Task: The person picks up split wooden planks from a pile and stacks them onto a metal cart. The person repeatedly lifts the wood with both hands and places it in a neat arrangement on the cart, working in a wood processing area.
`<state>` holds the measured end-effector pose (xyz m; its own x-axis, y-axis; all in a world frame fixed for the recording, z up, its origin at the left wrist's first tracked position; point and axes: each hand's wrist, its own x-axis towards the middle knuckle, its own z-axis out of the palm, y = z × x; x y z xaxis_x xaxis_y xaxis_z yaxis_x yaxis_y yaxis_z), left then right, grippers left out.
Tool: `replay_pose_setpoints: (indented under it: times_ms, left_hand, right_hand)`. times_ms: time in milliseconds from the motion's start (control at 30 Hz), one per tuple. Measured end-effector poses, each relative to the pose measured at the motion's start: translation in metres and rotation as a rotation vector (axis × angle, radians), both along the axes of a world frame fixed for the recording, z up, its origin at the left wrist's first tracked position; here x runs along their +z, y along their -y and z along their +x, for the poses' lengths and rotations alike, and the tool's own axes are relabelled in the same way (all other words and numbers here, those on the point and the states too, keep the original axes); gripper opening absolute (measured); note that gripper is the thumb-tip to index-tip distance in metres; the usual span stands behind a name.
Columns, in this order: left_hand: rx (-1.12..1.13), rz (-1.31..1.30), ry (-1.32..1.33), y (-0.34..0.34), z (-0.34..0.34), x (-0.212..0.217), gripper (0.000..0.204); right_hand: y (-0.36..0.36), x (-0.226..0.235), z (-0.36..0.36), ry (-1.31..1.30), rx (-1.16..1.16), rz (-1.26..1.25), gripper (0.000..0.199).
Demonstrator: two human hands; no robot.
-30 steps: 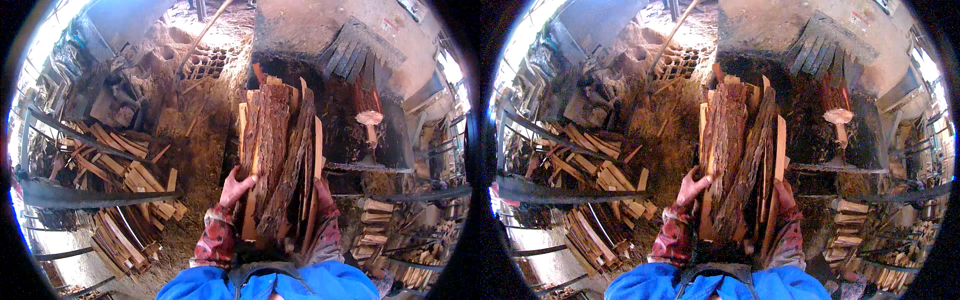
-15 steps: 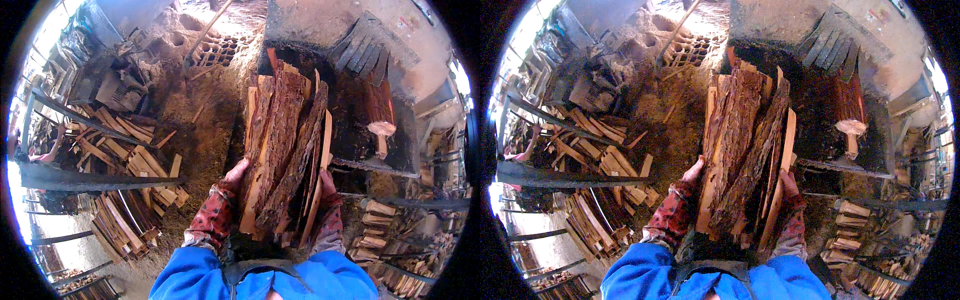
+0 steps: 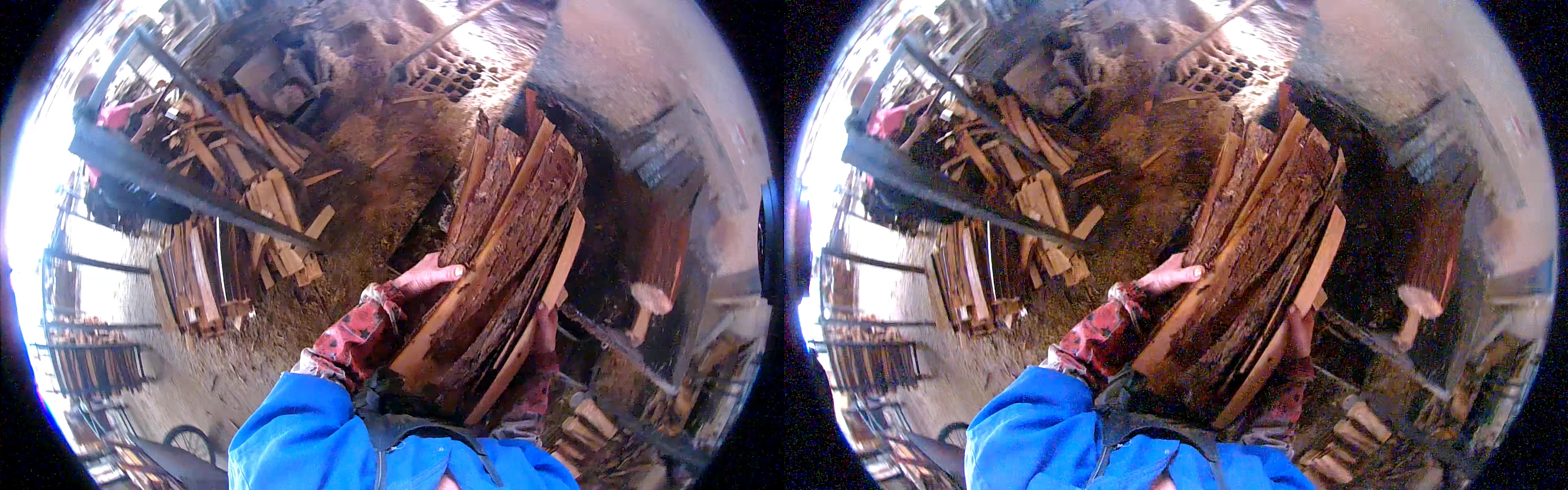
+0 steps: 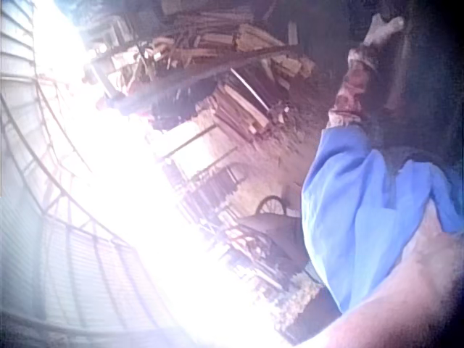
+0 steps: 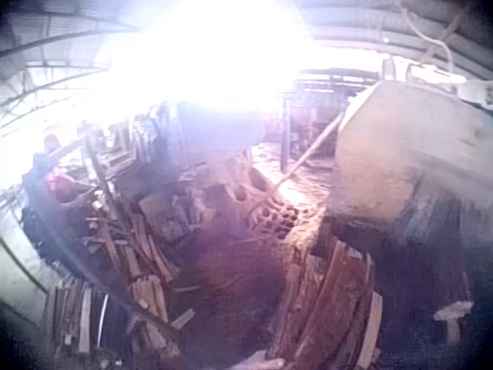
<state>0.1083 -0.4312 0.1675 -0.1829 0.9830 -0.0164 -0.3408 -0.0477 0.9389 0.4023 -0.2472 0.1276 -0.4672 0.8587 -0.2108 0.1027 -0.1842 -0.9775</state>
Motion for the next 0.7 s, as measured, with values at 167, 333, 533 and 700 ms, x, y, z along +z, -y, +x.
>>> replay_pose_setpoints:
  times_ms: [167, 333, 533, 700]
  left_hand:
    - [0.071, -0.074, 0.155, 0.02, 0.023, -0.009, 0.099]
    - [0.225, -0.065, 0.114, 0.031, 0.039, -0.009, 0.109]
    - [0.238, -0.042, 0.123, 0.031, 0.044, -0.013, 0.104]
    - [0.284, 0.018, 0.095, 0.035, 0.047, -0.018, 0.099]
  right_hand:
    - [-0.01, 0.012, -0.002, 0.112, 0.073, 0.134, 0.047]
    - [-0.008, 0.036, -0.011, 0.172, 0.144, 0.167, 0.039]
    - [-0.026, 0.045, -0.014, 0.333, 0.162, 0.241, 0.036]
    - [-0.016, 0.053, -0.018, 0.197, 0.181, 0.219, 0.031]
